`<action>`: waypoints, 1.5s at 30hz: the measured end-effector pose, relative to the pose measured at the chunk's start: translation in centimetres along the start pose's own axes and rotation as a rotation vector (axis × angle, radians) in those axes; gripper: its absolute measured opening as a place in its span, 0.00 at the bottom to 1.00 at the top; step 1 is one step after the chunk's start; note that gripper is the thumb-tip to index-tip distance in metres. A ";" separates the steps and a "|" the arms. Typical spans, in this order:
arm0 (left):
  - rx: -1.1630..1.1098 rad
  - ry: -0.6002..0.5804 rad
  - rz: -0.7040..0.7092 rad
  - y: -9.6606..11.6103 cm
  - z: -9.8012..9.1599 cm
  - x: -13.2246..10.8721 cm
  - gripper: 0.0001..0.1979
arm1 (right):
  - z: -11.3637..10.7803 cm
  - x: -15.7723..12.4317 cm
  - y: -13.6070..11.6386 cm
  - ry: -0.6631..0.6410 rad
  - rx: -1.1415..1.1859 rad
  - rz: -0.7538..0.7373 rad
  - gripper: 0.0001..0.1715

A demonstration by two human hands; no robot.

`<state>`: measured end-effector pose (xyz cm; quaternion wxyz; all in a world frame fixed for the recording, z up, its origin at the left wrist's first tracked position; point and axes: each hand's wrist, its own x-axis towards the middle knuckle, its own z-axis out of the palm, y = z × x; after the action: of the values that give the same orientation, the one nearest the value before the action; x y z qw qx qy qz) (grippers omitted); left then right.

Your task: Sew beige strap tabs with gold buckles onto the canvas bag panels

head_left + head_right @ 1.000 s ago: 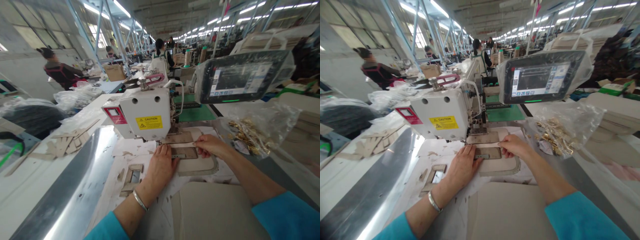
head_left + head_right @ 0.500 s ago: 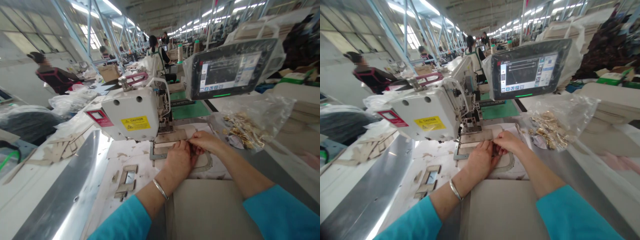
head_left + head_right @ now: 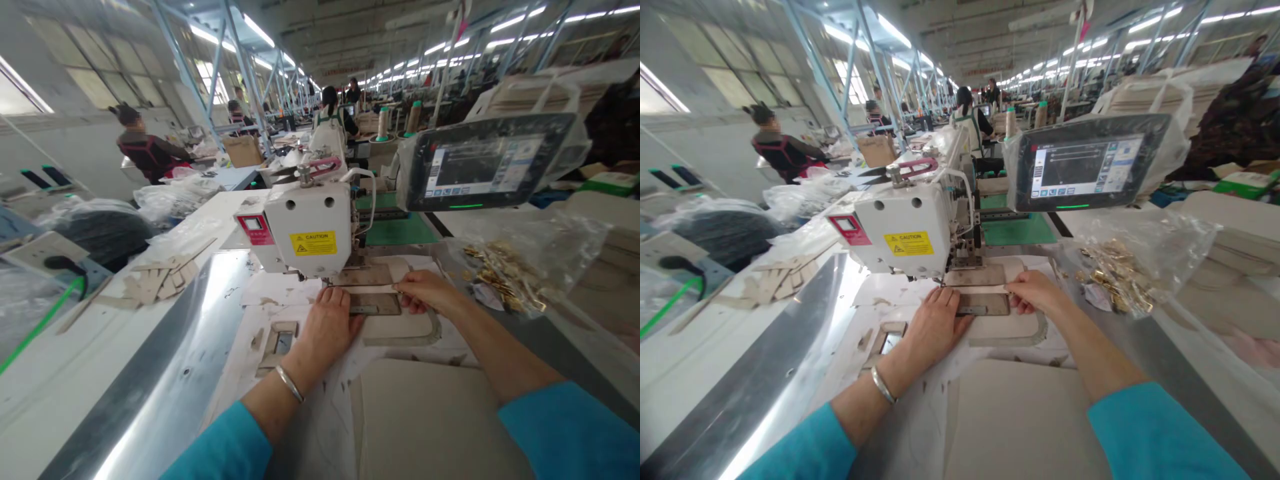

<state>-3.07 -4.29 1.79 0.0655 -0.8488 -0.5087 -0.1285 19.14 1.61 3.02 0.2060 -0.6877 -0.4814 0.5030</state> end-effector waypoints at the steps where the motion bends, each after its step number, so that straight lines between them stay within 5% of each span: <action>1: 0.008 -0.008 0.009 -0.2 -0.1 0.0 0.18 | 0.0 0.1 0.0 -0.003 0.003 0.003 0.09; 8: -0.028 -0.033 -0.048 0.3 -0.4 0.8 0.18 | -0.4 0.6 0.1 -0.062 0.056 0.031 0.06; 16: -0.150 0.014 -0.142 -3.6 -1.4 -2.1 0.16 | -0.1 0.1 0.0 -0.044 0.043 0.003 0.07; 31: 0.049 -0.297 -0.249 -2.6 -2.3 -0.2 0.19 | -0.3 0.0 -0.4 -0.046 0.048 0.054 0.05; 45: 0.052 -0.346 -0.310 -7.4 -4.0 -2.0 0.21 | 4.6 -0.3 -4.1 -0.067 -0.049 0.077 0.05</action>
<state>-11.07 -3.46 4.88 -0.0211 -0.7681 -0.6396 0.0236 13.15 2.32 4.45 0.1533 -0.6933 -0.4734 0.5213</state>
